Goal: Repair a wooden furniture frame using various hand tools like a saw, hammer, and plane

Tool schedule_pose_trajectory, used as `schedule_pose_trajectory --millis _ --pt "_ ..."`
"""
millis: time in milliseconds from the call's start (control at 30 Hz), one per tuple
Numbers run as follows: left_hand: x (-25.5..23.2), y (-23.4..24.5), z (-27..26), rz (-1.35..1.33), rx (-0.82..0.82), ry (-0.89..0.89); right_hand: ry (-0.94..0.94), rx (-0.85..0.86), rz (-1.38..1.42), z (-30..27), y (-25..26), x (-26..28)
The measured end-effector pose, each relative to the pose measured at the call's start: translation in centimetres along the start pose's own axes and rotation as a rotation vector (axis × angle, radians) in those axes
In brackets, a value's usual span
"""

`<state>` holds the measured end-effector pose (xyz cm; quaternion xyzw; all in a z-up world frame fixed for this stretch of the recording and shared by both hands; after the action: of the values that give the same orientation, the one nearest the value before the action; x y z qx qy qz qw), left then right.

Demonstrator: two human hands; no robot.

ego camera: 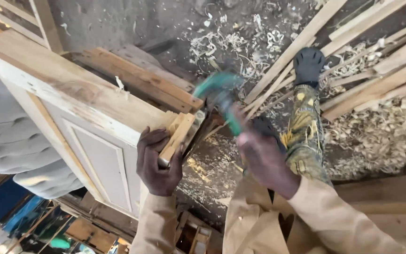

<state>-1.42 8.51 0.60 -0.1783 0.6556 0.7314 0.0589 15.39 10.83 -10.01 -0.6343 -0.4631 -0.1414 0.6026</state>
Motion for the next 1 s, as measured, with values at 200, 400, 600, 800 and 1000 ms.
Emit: schedule_pose_trajectory --millis 200,400,600,800,1000 --pt "0.7 0.9 -1.1 -0.041 -0.109 -0.019 -0.826 0.09 -0.033 -2.2 1.5 -5.3" --pt "0.8 1.8 -2.2 0.202 -0.198 0.007 -1.184 0.146 0.702 -4.1 0.3 -8.6" --pt "1.8 1.5 -3.5 0.172 -0.211 0.003 -1.127 0.097 0.796 -3.9 1.5 -10.2" --pt "2.4 1.4 -4.0 0.108 -0.219 0.003 -1.081 0.138 0.372 -3.4 0.9 -7.3" --pt "1.9 1.7 -4.6 0.145 -0.281 -0.024 -0.863 0.201 -0.114 -2.9 -2.2 0.5"
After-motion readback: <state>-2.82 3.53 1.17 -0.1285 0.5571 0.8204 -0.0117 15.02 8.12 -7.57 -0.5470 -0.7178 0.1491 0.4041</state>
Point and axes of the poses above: each hand's wrist, its own z-axis towards the middle knuckle, its own y-axis out of the back of the hand, x = y × z, the point moved 9 cm from there along z, towards the middle knuckle, and after that the axes turned 7 degrees about z, right-handed, at the moved point
